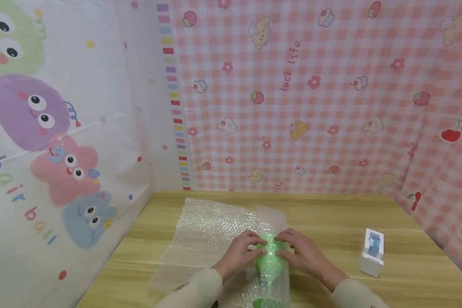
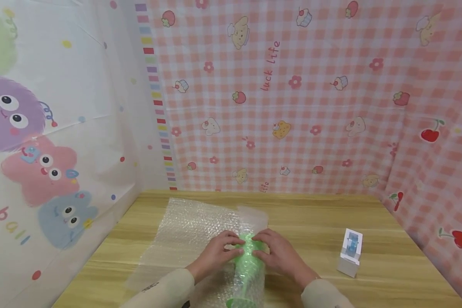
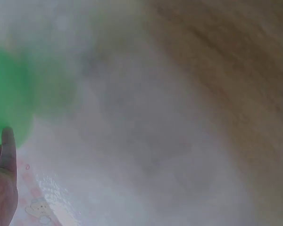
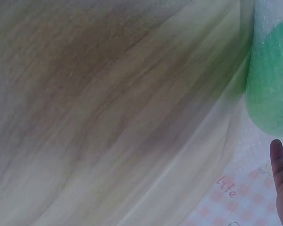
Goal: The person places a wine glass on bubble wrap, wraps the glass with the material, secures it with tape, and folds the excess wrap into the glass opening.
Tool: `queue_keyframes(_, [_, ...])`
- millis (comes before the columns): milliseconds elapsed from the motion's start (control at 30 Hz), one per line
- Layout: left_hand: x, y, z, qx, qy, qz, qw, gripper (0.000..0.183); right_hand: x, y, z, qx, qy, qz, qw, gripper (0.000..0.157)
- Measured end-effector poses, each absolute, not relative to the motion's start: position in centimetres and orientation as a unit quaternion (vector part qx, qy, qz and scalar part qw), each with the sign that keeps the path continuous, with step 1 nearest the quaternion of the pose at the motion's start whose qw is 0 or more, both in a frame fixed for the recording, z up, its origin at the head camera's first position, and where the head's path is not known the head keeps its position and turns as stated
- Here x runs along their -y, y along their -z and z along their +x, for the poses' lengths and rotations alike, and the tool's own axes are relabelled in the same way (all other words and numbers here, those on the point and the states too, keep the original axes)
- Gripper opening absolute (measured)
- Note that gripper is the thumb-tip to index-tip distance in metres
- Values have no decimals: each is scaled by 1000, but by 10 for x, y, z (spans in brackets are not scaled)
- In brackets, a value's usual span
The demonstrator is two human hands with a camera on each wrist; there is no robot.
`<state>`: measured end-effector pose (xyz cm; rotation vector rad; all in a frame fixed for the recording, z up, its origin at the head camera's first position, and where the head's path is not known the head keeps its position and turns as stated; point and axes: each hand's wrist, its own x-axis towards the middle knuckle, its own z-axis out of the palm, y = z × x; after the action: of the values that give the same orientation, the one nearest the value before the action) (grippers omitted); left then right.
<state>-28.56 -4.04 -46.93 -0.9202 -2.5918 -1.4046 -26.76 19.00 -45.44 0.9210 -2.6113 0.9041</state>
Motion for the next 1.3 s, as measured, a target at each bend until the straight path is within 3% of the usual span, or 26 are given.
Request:
queue_keyframes(500, [42,467,-283,850,463,-251,-3,22,-185,450,-268,913,-281,285,72,44])
queue_keyframes(700, [43,466,-282,851,460,-253,3,24,-183,451,-268,908,-288,293,85,46])
queue_keyframes(1067, [50,464,-282,857,438,-271,2,27,-175,454,-268,901,-262,321,128,42])
queue_keyframes(1300, [52,466,-285,855,444,-266,-8,27,-176,455,-270,901,-288,304,112,34])
